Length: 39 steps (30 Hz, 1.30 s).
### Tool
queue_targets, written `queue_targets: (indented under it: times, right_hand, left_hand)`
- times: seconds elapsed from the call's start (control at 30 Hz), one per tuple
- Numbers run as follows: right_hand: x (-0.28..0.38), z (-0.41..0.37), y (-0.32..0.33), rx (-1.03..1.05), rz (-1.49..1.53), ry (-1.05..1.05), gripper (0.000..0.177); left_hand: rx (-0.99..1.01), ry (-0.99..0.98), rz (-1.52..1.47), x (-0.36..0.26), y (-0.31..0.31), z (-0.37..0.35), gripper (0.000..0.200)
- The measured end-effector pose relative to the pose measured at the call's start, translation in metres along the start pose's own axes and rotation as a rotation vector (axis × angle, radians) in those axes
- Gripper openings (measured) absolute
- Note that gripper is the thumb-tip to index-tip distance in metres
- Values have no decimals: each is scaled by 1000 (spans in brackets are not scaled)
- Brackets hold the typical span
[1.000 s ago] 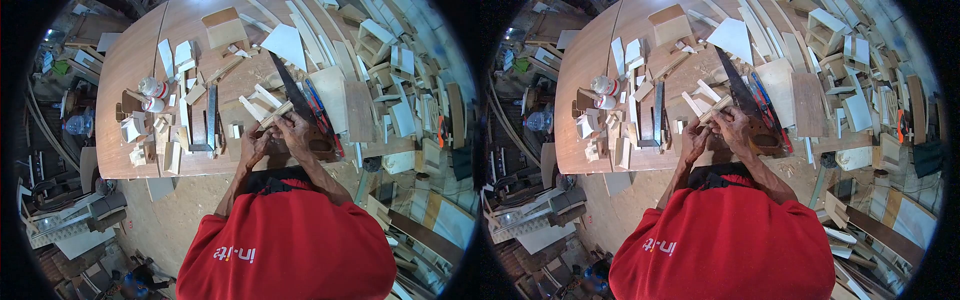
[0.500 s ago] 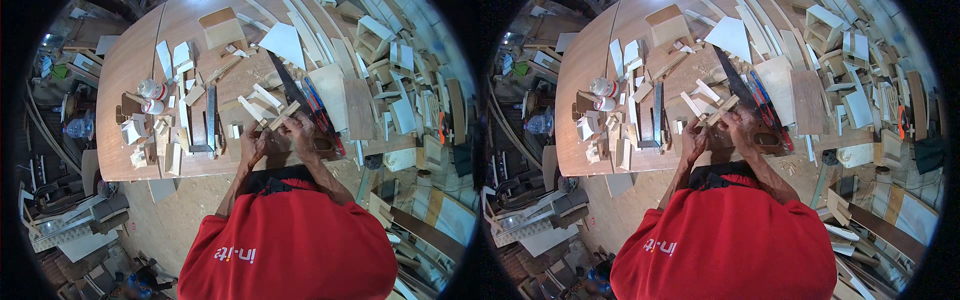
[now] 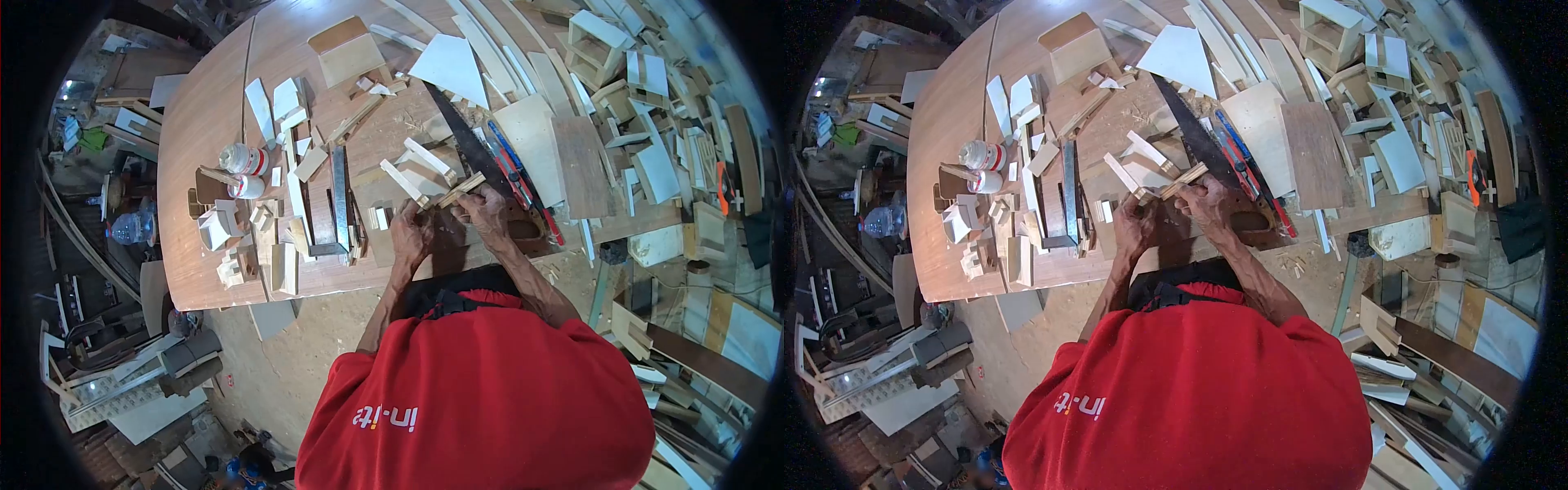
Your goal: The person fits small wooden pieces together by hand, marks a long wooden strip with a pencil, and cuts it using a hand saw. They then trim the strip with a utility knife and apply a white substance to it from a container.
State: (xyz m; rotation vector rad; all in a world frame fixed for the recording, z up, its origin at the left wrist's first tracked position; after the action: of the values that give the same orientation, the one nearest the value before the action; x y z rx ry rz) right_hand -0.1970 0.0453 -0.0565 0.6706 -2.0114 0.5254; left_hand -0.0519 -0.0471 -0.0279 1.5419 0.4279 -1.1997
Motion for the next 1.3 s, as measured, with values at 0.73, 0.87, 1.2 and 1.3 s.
queue_targets:
  times: [0.73, 0.87, 1.2, 1.3]
  right_hand:
    - [-14, -3, -15, 185, 93, -96, 36]
    - [-6, -6, -15, 188, 96, -60, 36]
    - [-4, -6, -16, 210, 159, -64, 27]
    - [-5, -6, -16, 216, 171, -82, 29]
  left_hand:
    - [76, 36, -14, 2, 11, 3, 16]
    - [122, 70, -88, 7, 8, 2, 21]
    - [201, 135, -230, -1, 3, 5, 23]
    - [141, 21, -144, 0, 5, 7, 24]
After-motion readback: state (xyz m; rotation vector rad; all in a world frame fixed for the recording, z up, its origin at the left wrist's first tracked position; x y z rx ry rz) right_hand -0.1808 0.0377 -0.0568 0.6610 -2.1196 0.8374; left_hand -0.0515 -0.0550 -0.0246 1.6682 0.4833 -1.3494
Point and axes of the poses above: each hand's wrist, its own z-axis towards the middle knuckle, its own y-axis out of the back of the hand, x = y × z, the point moved 7 cm from there along z, towards the middle knuckle, and after that the axes turned 7 degrees about -x, right-handed, at the moved point
